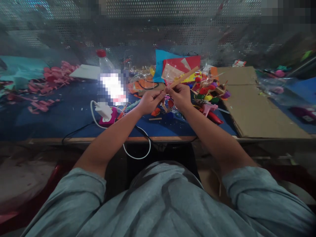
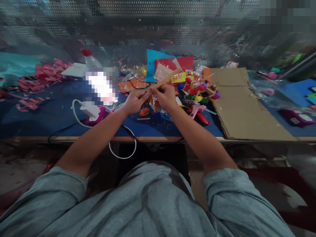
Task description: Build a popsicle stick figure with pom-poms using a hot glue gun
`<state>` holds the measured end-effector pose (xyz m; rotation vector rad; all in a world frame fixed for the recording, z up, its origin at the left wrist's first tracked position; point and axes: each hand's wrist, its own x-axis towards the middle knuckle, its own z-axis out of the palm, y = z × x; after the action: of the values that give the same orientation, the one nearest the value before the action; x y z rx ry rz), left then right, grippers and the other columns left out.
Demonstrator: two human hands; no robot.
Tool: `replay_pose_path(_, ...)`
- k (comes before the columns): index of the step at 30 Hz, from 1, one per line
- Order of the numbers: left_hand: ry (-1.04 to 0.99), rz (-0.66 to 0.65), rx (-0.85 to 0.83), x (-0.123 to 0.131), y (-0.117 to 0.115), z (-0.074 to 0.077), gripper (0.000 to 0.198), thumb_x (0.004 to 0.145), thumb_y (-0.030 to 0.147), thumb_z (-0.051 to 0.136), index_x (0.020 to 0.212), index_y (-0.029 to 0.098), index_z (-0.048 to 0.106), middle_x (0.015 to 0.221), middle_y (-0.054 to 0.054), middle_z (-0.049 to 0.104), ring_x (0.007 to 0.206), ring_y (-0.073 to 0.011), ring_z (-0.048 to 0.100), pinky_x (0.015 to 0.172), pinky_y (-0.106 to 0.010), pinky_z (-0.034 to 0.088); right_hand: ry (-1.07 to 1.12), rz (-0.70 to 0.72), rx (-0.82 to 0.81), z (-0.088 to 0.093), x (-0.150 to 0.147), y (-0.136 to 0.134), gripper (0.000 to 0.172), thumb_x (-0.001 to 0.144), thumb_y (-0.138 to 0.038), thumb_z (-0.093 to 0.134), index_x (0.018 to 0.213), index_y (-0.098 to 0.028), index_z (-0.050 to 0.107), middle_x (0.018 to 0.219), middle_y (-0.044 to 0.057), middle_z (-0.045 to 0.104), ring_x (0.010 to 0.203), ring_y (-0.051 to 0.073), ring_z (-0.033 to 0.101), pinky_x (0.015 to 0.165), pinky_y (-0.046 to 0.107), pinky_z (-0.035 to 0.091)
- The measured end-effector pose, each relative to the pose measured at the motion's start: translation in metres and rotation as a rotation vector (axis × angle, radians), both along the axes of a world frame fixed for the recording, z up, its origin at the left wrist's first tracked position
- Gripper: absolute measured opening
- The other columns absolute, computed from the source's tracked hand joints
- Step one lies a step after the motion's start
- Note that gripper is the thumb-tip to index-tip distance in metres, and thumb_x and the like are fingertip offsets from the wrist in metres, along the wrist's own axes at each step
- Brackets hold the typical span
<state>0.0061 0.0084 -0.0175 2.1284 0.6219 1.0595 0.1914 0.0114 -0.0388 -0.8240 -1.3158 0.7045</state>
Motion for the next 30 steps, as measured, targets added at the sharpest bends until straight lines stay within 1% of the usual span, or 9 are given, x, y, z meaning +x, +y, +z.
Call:
replay_pose_path(3,-0.006,0.003,-0.001,0.0,0.002,-0.003,0.068,0.104,0.077,0.052,0.073,0.018,0.065,0.064,-0.002,0.059,0.06,-0.0116,0.05,0.057,-0.028,0.037,0.031,-0.037,0.026,-0.002,0.001,0.003,0.064,0.067,-0.084,0.088,0.073,-0.022,0.076,0.067,-0.002,0.067,0.063,0.011,0.054,0.056,0.027,0.043)
replay_pose_path(7,-0.002,0.014,0.027,-0.002,0.004,-0.006,0.067,0.106,0.075,0.052,0.075,0.018,0.068,0.066,-0.002,0.06,0.061,-0.0122,0.05,0.058,-0.028,0.037,0.046,-0.066,0.023,-0.002,0.002,0.002,0.063,0.071,-0.084,0.086,0.07,-0.021,0.075,0.063,-0.003,0.063,0.058,0.009,0.049,0.055,0.027,0.04)
replay_pose_path(9,0.0,0.02,0.038,-0.003,0.004,-0.006,0.066,0.107,0.073,0.051,0.075,0.018,0.068,0.066,-0.002,0.06,0.062,-0.0124,0.05,0.058,-0.028,0.037,0.02,0.001,0.001,-0.001,0.003,0.002,0.063,0.07,-0.083,0.087,0.068,-0.022,0.074,0.062,-0.004,0.063,0.058,0.01,0.051,0.057,0.028,0.044)
replay_pose_path(12,0.007,0.014,0.042,-0.004,0.004,-0.005,0.067,0.108,0.072,0.05,0.074,0.017,0.068,0.065,-0.002,0.059,0.061,-0.0123,0.049,0.058,-0.029,0.035,-0.031,0.169,-0.017,-0.001,0.003,0.002,0.058,0.067,-0.077,0.094,0.069,-0.022,0.075,0.064,-0.003,0.065,0.064,0.013,0.062,0.066,0.031,0.054)
replay_pose_path(14,0.006,0.011,0.043,-0.003,0.003,-0.004,0.067,0.107,0.073,0.05,0.074,0.017,0.068,0.066,-0.003,0.06,0.061,-0.0125,0.049,0.058,-0.029,0.036,-0.017,0.191,-0.019,-0.002,0.003,0.003,0.056,0.067,-0.074,0.096,0.071,-0.022,0.076,0.066,-0.002,0.067,0.068,0.015,0.066,0.07,0.032,0.057)
replay_pose_path(17,0.002,0.015,0.033,-0.002,0.003,-0.005,0.067,0.108,0.074,0.049,0.078,0.017,0.069,0.068,-0.004,0.063,0.063,-0.013,0.054,0.06,-0.028,0.039,0.052,0.127,-0.034,-0.002,0.001,0.005,0.058,0.066,-0.078,0.093,0.072,-0.023,0.076,0.067,-0.002,0.066,0.068,0.014,0.064,0.067,0.032,0.056)
replay_pose_path(20,0.012,0.025,0.033,-0.002,0.005,-0.007,0.067,0.107,0.074,0.05,0.08,0.017,0.072,0.068,-0.003,0.064,0.062,-0.0128,0.056,0.061,-0.028,0.041,0.102,0.059,-0.029,-0.003,0.0,0.007,0.062,0.067,-0.081,0.091,0.068,-0.023,0.069,0.065,-0.003,0.061,0.064,0.012,0.057,0.062,0.029,0.052)
replay_pose_path(25,0.006,0.006,0.031,-0.003,0.009,-0.009,0.061,0.108,0.066,0.054,0.078,0.017,0.074,0.065,-0.003,0.063,0.059,-0.0118,0.055,0.06,-0.027,0.04,0.231,0.004,0.02,-0.006,0.002,0.015,0.059,0.073,-0.078,0.089,0.071,-0.024,0.064,0.071,-0.003,0.059,0.066,0.011,0.056,0.067,0.029,0.053)
replay_pose_path(30,0.024,-0.004,-0.051,-0.005,0.007,-0.006,0.054,0.105,0.059,0.06,0.074,0.016,0.074,0.061,-0.002,0.062,0.055,-0.0105,0.052,0.057,-0.025,0.038,0.28,-0.099,0.018,-0.01,0.005,0.028,0.063,0.075,-0.082,0.084,0.072,-0.025,0.057,0.073,-0.003,0.055,0.066,0.011,0.05,0.062,0.028,0.047)
